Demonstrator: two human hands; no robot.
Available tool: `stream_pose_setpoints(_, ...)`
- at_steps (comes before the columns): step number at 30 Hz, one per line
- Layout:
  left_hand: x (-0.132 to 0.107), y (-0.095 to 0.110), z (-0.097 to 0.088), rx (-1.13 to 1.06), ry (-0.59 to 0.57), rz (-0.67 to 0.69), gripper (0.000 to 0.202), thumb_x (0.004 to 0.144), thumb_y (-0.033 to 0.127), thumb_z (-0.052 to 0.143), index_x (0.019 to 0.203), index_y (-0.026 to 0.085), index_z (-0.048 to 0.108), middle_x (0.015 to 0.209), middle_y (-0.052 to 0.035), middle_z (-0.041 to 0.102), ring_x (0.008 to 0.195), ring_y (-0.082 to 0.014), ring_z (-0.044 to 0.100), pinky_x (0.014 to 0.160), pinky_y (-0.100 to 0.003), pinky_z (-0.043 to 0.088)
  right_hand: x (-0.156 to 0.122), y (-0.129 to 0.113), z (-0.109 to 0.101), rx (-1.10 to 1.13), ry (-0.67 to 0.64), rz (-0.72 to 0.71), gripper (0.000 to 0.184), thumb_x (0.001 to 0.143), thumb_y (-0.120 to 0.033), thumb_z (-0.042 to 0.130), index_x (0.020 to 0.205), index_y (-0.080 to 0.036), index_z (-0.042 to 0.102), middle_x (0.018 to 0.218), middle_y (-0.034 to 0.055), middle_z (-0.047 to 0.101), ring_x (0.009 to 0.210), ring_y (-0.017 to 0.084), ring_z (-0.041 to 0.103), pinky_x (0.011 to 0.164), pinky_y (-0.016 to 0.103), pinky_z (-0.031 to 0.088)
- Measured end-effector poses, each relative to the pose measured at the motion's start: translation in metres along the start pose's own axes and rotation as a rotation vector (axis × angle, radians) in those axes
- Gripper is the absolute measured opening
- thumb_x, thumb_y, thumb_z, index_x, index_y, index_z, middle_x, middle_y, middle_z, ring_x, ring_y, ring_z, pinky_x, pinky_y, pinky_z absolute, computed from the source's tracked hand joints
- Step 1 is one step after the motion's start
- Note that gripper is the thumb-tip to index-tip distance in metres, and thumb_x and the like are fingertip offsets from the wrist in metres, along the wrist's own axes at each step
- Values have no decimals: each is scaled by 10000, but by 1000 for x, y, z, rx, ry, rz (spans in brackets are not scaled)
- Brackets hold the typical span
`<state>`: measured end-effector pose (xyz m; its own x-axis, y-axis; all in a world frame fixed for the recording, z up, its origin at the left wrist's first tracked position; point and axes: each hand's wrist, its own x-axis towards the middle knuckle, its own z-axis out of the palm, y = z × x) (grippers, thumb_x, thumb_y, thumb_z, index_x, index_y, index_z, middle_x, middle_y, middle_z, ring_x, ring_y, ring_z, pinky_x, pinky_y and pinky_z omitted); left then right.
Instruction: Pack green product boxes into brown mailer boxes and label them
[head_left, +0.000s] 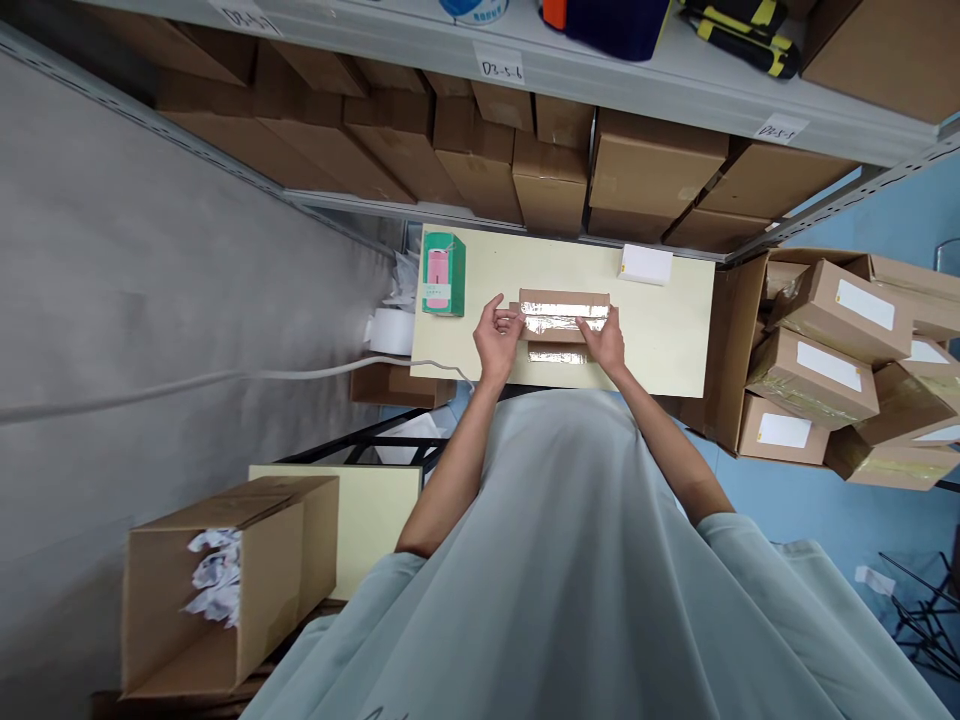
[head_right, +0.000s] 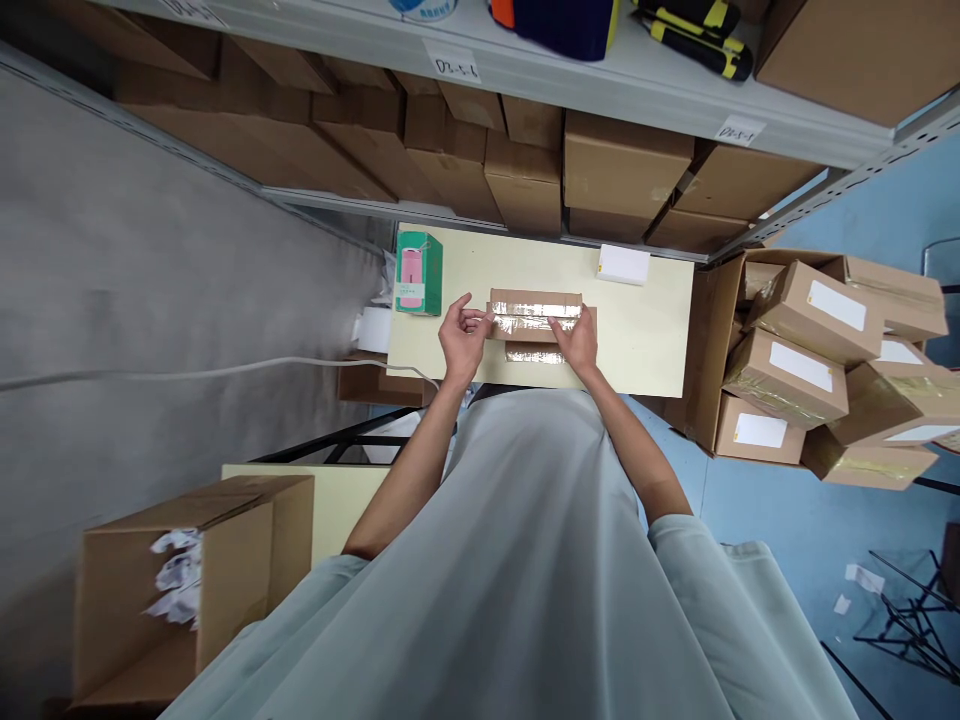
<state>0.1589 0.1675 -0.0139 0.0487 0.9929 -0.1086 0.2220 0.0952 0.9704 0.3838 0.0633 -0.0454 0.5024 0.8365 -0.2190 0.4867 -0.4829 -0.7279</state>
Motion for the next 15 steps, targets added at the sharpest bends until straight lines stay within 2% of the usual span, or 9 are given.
stream_pose_setpoints(5, -1, -2, 0, -46, -91, -5, 630, 926, 200, 708, 1552, 219, 634, 1182, -98, 846, 954, -175, 790, 954, -340, 657, 0, -1, -1, 26, 7, 7, 990, 1053, -859, 503, 1724, -140, 388, 1671, 254, 569, 1509, 376, 603, 1231, 568, 551)
stream_pose_setpoints(10, -3, -3, 2, -56, -90, -30, 621, 897, 139, 702, 1511, 222, 668, 1176, -105, 841, 905, -167, 795, 902, -325, 660, 0, -1, 1, 15, -1, 34, 1016, 1044, -864, 509, 1735, -132, 366, 1686, 255, 554, 1526, 377, 593, 1224, 558, 559)
stream_pose_setpoints(15, -4, -2, 3, -41, -92, -28, 564, 920, 161, 738, 1479, 218, 689, 1140, -100, 828, 859, -159, 775, 886, -315, 652, 1, 1, 1, 30, 10, 21, 1026, 1039, -867, 518, 1728, -120, 373, 1668, 267, 568, 1516, 392, 597, 1234, 579, 546)
